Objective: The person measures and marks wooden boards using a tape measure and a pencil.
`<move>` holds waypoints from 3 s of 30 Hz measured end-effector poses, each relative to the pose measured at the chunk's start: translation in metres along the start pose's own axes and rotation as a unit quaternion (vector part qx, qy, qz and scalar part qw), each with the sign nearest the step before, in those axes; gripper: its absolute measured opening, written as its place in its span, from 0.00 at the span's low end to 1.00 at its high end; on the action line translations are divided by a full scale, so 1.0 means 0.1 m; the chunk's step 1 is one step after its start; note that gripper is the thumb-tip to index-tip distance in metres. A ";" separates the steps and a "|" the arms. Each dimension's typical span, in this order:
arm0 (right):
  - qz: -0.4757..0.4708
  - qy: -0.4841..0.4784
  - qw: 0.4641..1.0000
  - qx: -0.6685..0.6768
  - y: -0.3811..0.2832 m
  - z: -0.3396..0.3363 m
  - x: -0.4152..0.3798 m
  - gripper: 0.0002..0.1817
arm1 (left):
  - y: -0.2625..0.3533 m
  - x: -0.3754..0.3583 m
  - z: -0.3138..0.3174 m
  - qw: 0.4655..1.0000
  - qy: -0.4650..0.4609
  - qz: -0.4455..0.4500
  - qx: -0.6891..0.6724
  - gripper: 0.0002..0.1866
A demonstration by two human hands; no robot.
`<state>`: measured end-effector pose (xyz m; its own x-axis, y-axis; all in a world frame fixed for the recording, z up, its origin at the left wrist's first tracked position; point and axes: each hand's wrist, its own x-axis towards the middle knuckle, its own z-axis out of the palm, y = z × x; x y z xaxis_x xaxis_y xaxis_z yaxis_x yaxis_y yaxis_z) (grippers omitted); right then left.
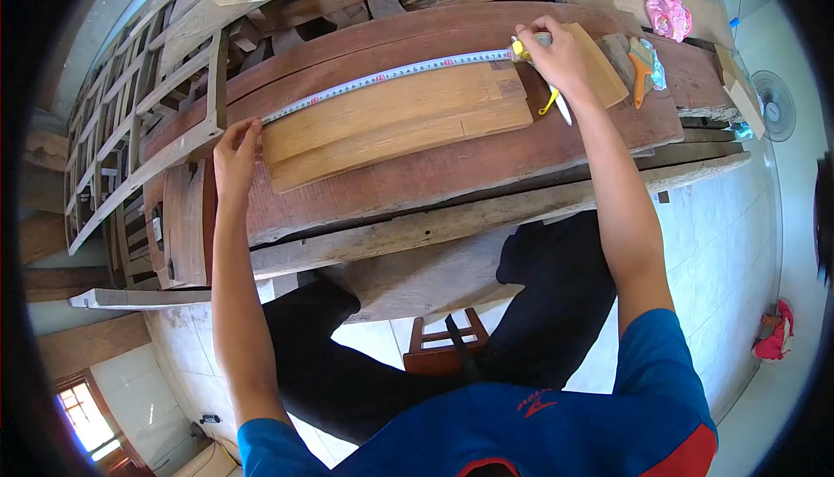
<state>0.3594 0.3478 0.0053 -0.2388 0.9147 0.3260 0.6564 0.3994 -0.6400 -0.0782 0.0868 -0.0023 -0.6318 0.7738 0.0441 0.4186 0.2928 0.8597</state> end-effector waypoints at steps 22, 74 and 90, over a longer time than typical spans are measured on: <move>-0.004 -0.004 1.000 -0.002 -0.07 -0.03 -0.02 0.28 | -0.23 0.11 0.06 0.998 0.018 0.045 -0.032 0.13; 0.032 -0.079 0.996 -0.031 -0.22 -0.17 -0.10 0.29 | -0.09 0.03 0.01 0.999 -0.017 0.021 -0.026 0.13; 0.020 -0.016 0.999 -0.033 -0.44 -0.18 -0.16 0.37 | -0.03 0.00 -0.01 1.000 -0.012 0.021 -0.014 0.14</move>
<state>0.3471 0.3144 0.0403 -0.2336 0.9320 0.2772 0.7111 0.3582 -0.6050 -0.0796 0.0852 -0.0046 -0.5983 0.7984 0.0676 0.4256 0.2451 0.8711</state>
